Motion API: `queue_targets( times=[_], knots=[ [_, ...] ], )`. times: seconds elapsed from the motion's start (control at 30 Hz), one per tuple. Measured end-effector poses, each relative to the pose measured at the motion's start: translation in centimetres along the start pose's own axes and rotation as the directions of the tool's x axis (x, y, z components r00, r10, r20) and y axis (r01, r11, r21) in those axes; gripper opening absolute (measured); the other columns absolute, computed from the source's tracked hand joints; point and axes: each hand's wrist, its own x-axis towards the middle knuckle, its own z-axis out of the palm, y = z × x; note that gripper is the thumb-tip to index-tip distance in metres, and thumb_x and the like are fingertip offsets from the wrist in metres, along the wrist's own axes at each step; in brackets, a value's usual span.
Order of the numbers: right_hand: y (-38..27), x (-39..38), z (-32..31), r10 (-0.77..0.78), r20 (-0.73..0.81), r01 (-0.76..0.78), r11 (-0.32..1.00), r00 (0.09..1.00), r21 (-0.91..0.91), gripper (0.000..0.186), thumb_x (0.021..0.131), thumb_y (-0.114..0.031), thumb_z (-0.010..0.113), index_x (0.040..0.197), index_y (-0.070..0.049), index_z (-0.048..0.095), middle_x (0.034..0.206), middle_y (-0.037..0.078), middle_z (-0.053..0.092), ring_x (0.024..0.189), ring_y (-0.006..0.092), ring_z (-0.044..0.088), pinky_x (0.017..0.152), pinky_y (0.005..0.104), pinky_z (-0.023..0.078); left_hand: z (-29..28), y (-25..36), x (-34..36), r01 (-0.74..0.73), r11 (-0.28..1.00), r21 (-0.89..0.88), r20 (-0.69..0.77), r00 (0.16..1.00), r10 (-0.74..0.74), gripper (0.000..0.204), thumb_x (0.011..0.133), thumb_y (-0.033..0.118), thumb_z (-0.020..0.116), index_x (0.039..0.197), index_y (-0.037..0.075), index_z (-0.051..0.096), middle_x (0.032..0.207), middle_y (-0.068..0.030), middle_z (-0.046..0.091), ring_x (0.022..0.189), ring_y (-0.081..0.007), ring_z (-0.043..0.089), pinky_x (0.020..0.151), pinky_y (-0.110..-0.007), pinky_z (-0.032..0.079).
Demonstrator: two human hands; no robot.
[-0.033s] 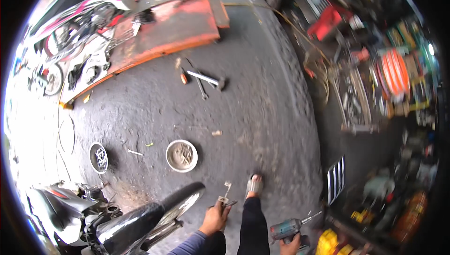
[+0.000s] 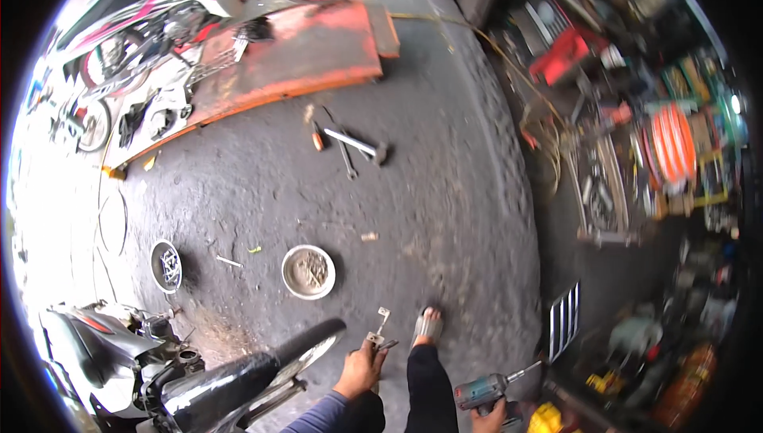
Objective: Disassembling and repairing components of a motorcycle engine using various hand tools.
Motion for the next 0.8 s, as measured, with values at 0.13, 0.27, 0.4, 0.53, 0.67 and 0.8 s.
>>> queue_targets(
  times=[0.13, 0.27, 0.4, 0.53, 0.67, 0.8],
  knots=[
    [-26.1, 10.9, 0.6, 0.108, 0.247, 0.061, 0.805, 0.963, -0.589, 0.080, 0.072, -0.025, 0.077, 0.138, -0.001, 0.039, 0.137, 0.023, 0.045, 0.129, 0.0388, 0.040, 0.107, 0.0491, 0.032, -9.0, 2.3, 6.9, -0.033, 0.969, -0.243, -0.359, 0.931, -0.058, 0.026, 0.088, 0.019, 0.064, 0.101, -0.001, 0.056, 0.080, -0.0258, 0.063, 0.081, -0.0436, 0.063, 0.067, -0.047, 0.047],
    [-36.7, 19.9, 4.6, -0.098, 0.370, 0.265, 0.860, 0.924, -0.436, 0.085, 0.066, -0.024, 0.081, 0.135, 0.004, 0.041, 0.135, 0.026, 0.046, 0.129, 0.0434, 0.039, 0.108, 0.0482, 0.030, -17.2, 2.8, 13.2, -0.123, 0.825, -0.552, -0.466, 0.866, -0.183, 0.017, 0.086, 0.013, 0.065, 0.095, 0.000, 0.058, 0.075, -0.0141, 0.061, 0.070, -0.0231, 0.058, 0.066, -0.036, 0.045],
    [-47.7, 27.1, 13.3, -0.202, 0.458, 0.412, 0.808, 0.865, -0.421, 0.081, 0.065, -0.019, 0.081, 0.133, 0.005, 0.043, 0.129, 0.026, 0.051, 0.123, 0.0428, 0.044, 0.105, 0.0485, 0.034, -25.9, 1.1, 19.0, -0.179, 0.683, -0.708, -0.572, 0.713, -0.406, 0.018, 0.091, 0.018, 0.061, 0.094, 0.001, 0.058, 0.077, -0.0083, 0.059, 0.071, -0.0166, 0.053, 0.067, -0.034, 0.044],
    [-59.4, 33.3, 22.8, -0.444, 0.583, 0.691, 0.654, 0.681, -0.309, 0.070, 0.059, -0.014, 0.078, 0.118, 0.007, 0.047, 0.104, 0.029, 0.059, 0.104, 0.0487, 0.054, 0.088, 0.0485, 0.045, -35.6, -1.2, 25.0, -0.201, 0.692, -0.693, -0.672, 0.527, -0.520, 0.024, 0.095, 0.023, 0.055, 0.096, -0.001, 0.056, 0.077, -0.0136, 0.058, 0.071, -0.0230, 0.054, 0.068, -0.036, 0.044],
    [-70.3, 35.9, 32.2, -0.533, 0.660, 0.788, 0.597, 0.529, -0.150, 0.064, 0.061, -0.010, 0.079, 0.115, 0.003, 0.048, 0.108, 0.026, 0.059, 0.102, 0.0457, 0.057, 0.087, 0.0470, 0.046, -45.9, -3.6, 32.9, -0.251, 0.604, -0.756, -0.628, 0.537, -0.563, 0.027, 0.096, 0.026, 0.052, 0.088, 0.000, 0.053, 0.071, -0.0118, 0.054, 0.068, -0.0208, 0.050, 0.065, -0.036, 0.042],
    [-80.0, 34.7, 42.5, -0.565, 0.763, 0.880, 0.474, 0.314, -0.011, 0.075, 0.062, -0.012, 0.082, 0.126, 0.000, 0.045, 0.109, 0.024, 0.061, 0.104, 0.0425, 0.058, 0.089, 0.0444, 0.046, -52.7, -8.2, 42.6, -0.272, 0.525, -0.807, -0.580, 0.536, -0.614, 0.031, 0.095, 0.028, 0.055, 0.086, -0.001, 0.059, 0.073, -0.0143, 0.059, 0.069, -0.0178, 0.052, 0.066, -0.038, 0.043]
  ],
)
